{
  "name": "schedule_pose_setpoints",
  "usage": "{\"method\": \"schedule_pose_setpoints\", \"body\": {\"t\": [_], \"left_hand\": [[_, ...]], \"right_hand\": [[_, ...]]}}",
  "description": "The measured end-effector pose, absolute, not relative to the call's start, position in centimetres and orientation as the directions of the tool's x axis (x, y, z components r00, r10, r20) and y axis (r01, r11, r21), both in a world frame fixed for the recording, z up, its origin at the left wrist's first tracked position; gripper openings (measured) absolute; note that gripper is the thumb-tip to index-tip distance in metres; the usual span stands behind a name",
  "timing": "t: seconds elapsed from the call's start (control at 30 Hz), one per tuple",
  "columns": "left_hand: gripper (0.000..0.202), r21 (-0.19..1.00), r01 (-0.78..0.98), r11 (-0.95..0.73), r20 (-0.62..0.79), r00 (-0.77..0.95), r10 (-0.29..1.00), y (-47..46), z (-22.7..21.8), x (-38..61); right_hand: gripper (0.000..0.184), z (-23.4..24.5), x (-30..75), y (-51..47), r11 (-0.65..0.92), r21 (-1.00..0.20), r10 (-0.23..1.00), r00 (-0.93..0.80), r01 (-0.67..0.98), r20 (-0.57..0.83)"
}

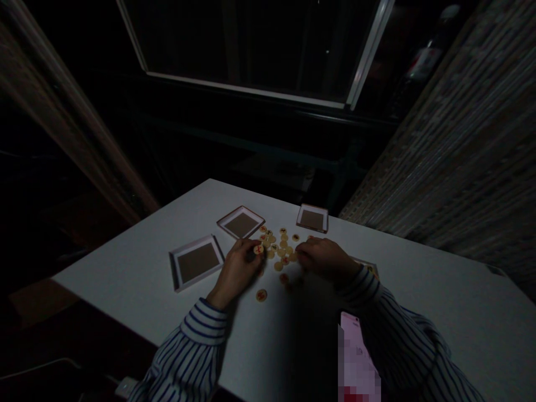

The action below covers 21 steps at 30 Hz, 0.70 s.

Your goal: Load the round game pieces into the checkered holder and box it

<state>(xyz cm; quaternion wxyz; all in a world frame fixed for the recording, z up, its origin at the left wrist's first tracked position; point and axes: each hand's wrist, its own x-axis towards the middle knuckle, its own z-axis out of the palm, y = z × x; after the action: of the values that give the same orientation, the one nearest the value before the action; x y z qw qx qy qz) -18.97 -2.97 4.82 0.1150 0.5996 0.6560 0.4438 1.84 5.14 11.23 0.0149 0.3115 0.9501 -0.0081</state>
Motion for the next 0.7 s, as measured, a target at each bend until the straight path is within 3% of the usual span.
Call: {"method": "schedule_pose_setpoints", "body": {"t": [0.3,0.7], "left_hand": [[0.026,0.853,0.5,-0.154,0.296,-0.219,0.93,-2.4,5.1,-16.7],[0.02,0.875,0.452,-0.173,0.27,-0.159,0.95,-1.6,6.3,-13.3]], "right_hand": [[0.026,11.1,5.2,4.7,0.805,-0.043,0.586,-0.805,0.591,-0.087],[0.028,12.0,10.0,5.2,0.683,-0.239,0.707,-0.707,0.69,-0.017]]}}
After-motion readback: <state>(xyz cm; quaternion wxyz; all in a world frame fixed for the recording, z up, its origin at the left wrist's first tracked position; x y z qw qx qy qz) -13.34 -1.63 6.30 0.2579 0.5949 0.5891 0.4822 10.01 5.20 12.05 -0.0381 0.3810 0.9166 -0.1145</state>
